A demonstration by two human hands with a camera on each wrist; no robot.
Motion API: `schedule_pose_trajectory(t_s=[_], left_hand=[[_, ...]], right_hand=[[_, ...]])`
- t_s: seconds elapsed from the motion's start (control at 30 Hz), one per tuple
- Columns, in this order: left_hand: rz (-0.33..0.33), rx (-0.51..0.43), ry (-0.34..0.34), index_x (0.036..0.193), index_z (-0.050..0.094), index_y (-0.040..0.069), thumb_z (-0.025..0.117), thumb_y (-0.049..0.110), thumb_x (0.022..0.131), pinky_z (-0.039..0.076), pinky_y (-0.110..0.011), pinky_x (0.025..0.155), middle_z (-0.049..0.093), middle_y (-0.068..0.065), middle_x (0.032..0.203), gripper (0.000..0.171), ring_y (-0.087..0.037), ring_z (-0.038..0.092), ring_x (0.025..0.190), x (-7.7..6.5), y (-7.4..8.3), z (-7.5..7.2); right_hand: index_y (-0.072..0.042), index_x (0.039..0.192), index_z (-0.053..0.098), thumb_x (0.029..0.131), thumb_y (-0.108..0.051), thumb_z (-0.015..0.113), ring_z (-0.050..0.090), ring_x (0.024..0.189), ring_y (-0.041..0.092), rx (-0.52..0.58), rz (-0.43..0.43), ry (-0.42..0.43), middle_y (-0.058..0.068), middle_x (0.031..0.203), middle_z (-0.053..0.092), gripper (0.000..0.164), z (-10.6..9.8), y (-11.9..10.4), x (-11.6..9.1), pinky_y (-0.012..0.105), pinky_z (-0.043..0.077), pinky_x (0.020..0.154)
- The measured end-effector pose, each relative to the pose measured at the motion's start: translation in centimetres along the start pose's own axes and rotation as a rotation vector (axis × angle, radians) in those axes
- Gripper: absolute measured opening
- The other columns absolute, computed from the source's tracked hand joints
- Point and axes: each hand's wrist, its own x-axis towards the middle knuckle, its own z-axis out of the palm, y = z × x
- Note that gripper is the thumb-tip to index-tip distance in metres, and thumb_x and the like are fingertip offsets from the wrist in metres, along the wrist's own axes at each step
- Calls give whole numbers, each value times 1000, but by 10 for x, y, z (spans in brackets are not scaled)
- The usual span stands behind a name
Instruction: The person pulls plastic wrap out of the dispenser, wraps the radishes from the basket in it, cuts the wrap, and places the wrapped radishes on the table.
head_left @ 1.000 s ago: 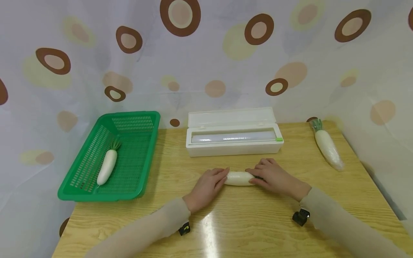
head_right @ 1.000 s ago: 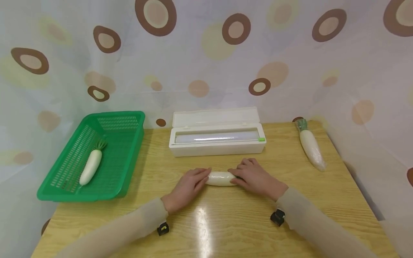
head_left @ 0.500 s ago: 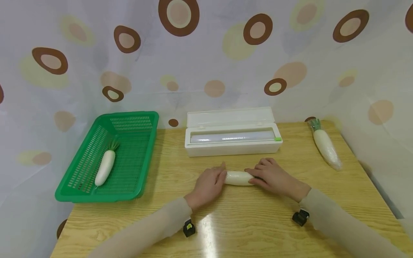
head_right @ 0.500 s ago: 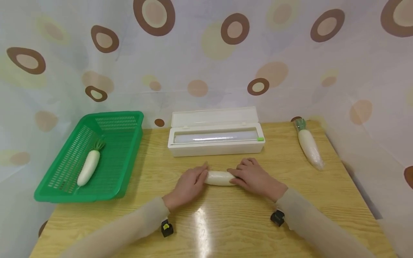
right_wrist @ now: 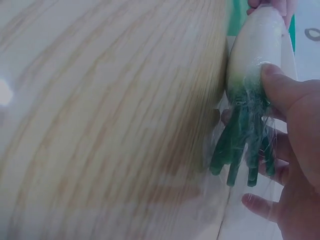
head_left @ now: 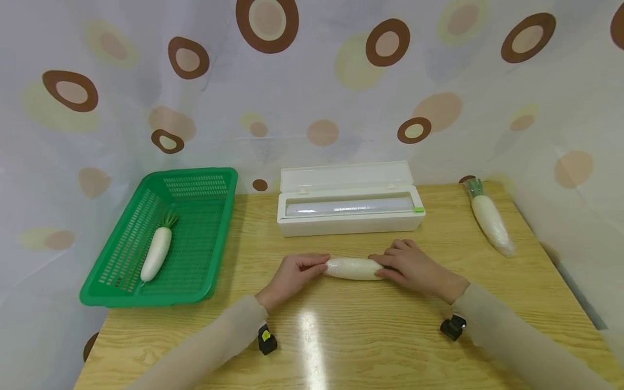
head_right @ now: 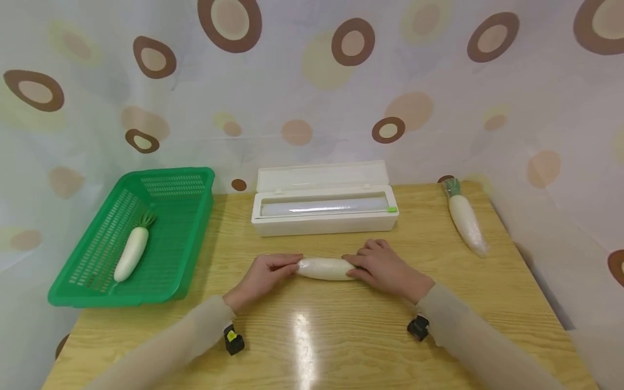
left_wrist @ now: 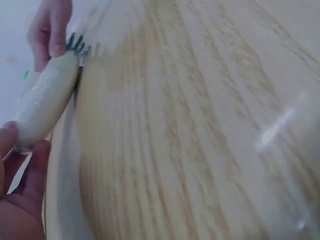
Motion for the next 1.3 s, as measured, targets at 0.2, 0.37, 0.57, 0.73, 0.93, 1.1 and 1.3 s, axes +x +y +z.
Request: schedule_pose_trajectory(t_s=[0.2, 0.37, 0.57, 0.73, 0.93, 1.1, 1.3], left_hand=[[98, 159, 38, 132, 70, 0, 64, 13, 105, 55, -31, 98, 68, -15, 135, 30, -28, 65, 126, 3, -3, 7], [-3, 192, 67, 136, 66, 0, 60, 21, 107, 58, -25, 86, 68, -14, 134, 36, -17, 72, 106, 6, 3, 14], [-227, -17, 52, 130, 71, 1, 69, 29, 103, 61, -30, 78, 74, -15, 121, 39, -18, 75, 85, 9, 7, 14], [-240, -41, 54, 126, 73, 2, 69, 26, 103, 61, -33, 81, 74, -13, 117, 34, -22, 75, 89, 5, 4, 8], [-231, -15, 95, 125, 73, 1, 68, 26, 103, 61, -33, 82, 74, -14, 117, 34, -22, 74, 90, 0, 1, -1], [-233, -10, 96, 126, 73, 1, 68, 25, 103, 61, -31, 82, 74, -14, 118, 33, -17, 73, 90, -2, -1, -6], [-227, -9, 95, 125, 72, -2, 67, 21, 104, 61, -29, 82, 74, -16, 119, 32, -13, 71, 90, -3, -3, -7]], right_hand=[[-7, 133, 71, 99, -27, 72, 58, 99, 23, -4, -16, 6, 3, 106, 75, 39, 2, -1, 2, 57, 45, 95], [-7, 133, 71, 99, -27, 71, 58, 103, 25, 15, 1, 4, 4, 108, 75, 39, 3, -1, 2, 56, 44, 96], [-10, 133, 71, 97, -32, 73, 59, 104, 25, -5, -12, 34, 1, 106, 75, 42, 8, -3, 4, 58, 45, 98], [-8, 138, 67, 97, -40, 73, 62, 112, 31, 3, 52, 17, 4, 113, 73, 52, 9, 0, -1, 60, 44, 102], [-8, 133, 69, 93, -35, 78, 64, 113, 33, 20, 133, 3, 4, 115, 73, 49, 2, 14, -17, 61, 43, 102], [-7, 129, 71, 95, -25, 77, 66, 107, 26, 194, 214, 38, 1, 111, 74, 39, 1, 20, -24, 55, 48, 98], [-13, 116, 73, 100, -24, 72, 70, 101, 12, 533, 387, 33, -1, 112, 75, 19, 2, 22, -25, 34, 56, 89]])
